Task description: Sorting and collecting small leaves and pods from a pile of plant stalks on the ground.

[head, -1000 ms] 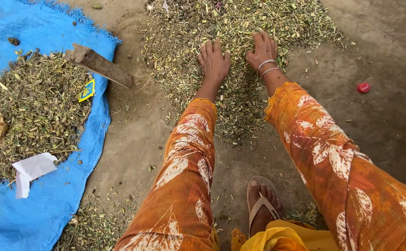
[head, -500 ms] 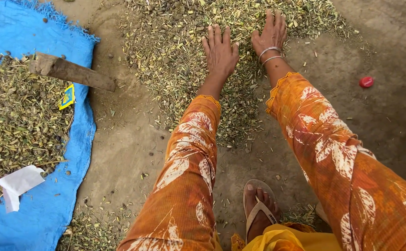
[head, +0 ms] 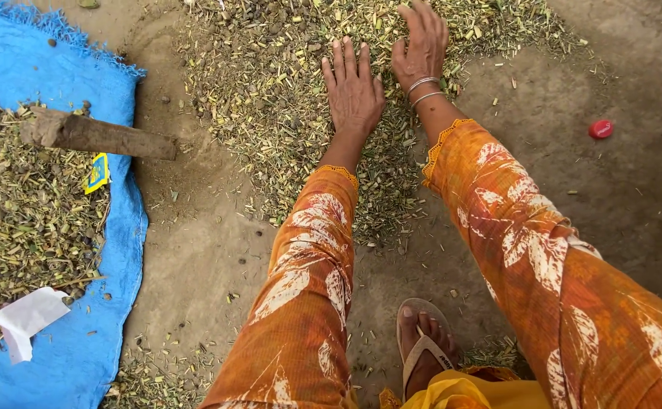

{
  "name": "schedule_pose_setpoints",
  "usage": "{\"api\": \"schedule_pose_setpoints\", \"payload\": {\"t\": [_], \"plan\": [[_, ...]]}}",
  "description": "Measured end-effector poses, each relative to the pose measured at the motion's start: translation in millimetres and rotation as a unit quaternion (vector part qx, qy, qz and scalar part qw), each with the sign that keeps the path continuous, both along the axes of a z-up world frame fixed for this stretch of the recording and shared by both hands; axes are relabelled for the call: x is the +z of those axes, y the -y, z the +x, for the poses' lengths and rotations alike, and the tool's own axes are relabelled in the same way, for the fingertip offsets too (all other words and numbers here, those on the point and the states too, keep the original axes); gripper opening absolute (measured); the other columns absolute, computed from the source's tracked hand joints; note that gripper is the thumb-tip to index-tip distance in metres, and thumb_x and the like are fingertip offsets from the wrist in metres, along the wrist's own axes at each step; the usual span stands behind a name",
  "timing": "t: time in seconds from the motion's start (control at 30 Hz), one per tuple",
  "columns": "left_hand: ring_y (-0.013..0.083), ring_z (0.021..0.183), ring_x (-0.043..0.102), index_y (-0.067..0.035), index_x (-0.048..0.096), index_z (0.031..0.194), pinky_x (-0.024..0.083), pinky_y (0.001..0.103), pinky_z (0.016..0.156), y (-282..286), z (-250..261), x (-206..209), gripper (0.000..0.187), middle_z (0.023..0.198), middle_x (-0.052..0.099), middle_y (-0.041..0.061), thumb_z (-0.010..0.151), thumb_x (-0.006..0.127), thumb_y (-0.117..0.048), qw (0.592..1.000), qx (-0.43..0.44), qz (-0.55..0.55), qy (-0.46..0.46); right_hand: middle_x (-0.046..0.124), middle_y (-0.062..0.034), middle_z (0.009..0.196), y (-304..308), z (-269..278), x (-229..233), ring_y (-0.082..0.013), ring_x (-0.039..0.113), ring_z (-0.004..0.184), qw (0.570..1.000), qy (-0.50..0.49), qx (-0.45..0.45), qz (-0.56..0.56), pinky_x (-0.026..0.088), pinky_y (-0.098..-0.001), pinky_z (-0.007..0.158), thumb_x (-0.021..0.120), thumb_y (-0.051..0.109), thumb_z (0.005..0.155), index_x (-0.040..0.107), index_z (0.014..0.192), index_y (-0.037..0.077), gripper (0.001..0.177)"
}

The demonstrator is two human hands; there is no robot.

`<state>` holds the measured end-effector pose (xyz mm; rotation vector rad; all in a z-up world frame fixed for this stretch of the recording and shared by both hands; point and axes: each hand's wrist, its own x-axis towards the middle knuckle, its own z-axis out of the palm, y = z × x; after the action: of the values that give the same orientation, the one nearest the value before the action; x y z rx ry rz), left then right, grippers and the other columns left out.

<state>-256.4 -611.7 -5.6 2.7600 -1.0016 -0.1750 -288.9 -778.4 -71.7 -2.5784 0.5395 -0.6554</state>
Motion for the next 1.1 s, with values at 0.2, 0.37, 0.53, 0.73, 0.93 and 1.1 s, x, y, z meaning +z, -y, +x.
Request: {"api": "schedule_pose_setpoints", "payload": {"t": [0.2, 0.37, 0.53, 0.73, 0.93, 1.1], "plan": [[0.0327, 0.158, 0.004, -0.013, 0.027, 0.161, 0.002, 0.053, 0.128, 4, 2, -3, 0.066, 0.17, 0.012, 0.017, 0.103, 0.04, -0.041, 1.0, -0.025, 0.003, 0.0, 0.038, -0.0281, 0.153, 65, -19, -40, -0.0439, 0.03, 0.142, 0.962, 0.033, -0.236, -0.136, 0.012, -0.0648, 0.115, 0.073, 0.027, 0.092, 0.044, 0.149, 0.005, 0.068], [0.0318, 0.158, 0.004, -0.014, 0.026, 0.162, 0.002, 0.052, 0.129, 4, 2, -1, 0.065, 0.171, 0.013, 0.016, 0.105, 0.039, -0.041, 1.0, -0.028, 0.008, 0.002, 0.039, -0.0186, 0.158, 49, 1, -47, -0.0383, 0.028, 0.15, 0.984, -0.014, -0.174, -0.023, 0.015, -0.0613, 0.124, 0.067, 0.021, 0.098, 0.049, 0.149, 0.013, 0.054], [0.0305, 0.159, 0.007, -0.011, 0.025, 0.161, 0.002, 0.052, 0.129, 7, 3, -9, 0.064, 0.17, 0.016, 0.015, 0.105, 0.039, -0.038, 1.0, -0.024, -0.006, 0.012, 0.05, -0.0126, 0.153, -13, 6, -9, -0.0349, 0.036, 0.149, 0.997, 0.031, -0.074, 0.008, 0.022, -0.0536, 0.126, 0.06, 0.008, 0.098, 0.058, 0.141, 0.013, 0.044], [0.0275, 0.159, 0.017, -0.012, 0.024, 0.163, 0.007, 0.052, 0.132, 5, 30, -43, 0.067, 0.168, 0.027, 0.012, 0.1, 0.046, -0.025, 0.993, 0.025, -0.114, 0.023, 0.057, -0.0055, 0.155, -25, 12, 24, -0.0255, 0.046, 0.15, 0.991, 0.037, 0.096, 0.084, 0.027, -0.0473, 0.133, 0.052, 0.004, 0.103, 0.059, 0.145, 0.017, 0.045], [0.0319, 0.159, 0.014, -0.015, 0.023, 0.161, 0.005, 0.057, 0.131, -46, 91, -21, 0.067, 0.168, 0.022, 0.015, 0.103, 0.05, -0.032, 0.975, 0.16, -0.129, 0.084, 0.029, -0.0195, 0.163, -14, 30, 1, -0.0369, 0.022, 0.154, 0.993, -0.072, -0.095, 0.021, 0.009, -0.0597, 0.126, 0.062, 0.037, 0.105, 0.037, 0.158, 0.013, 0.064], [0.0371, 0.157, 0.006, -0.011, 0.019, 0.161, 0.002, 0.056, 0.127, -80, 127, -28, 0.073, 0.169, 0.01, 0.021, 0.101, 0.051, -0.039, 0.956, 0.275, -0.088, 0.056, 0.014, -0.025, 0.169, -50, 52, -2, -0.0444, 0.004, 0.154, 0.988, -0.103, -0.114, 0.027, 0.006, -0.0591, 0.125, 0.058, 0.046, 0.107, 0.028, 0.164, 0.016, 0.071]]}}
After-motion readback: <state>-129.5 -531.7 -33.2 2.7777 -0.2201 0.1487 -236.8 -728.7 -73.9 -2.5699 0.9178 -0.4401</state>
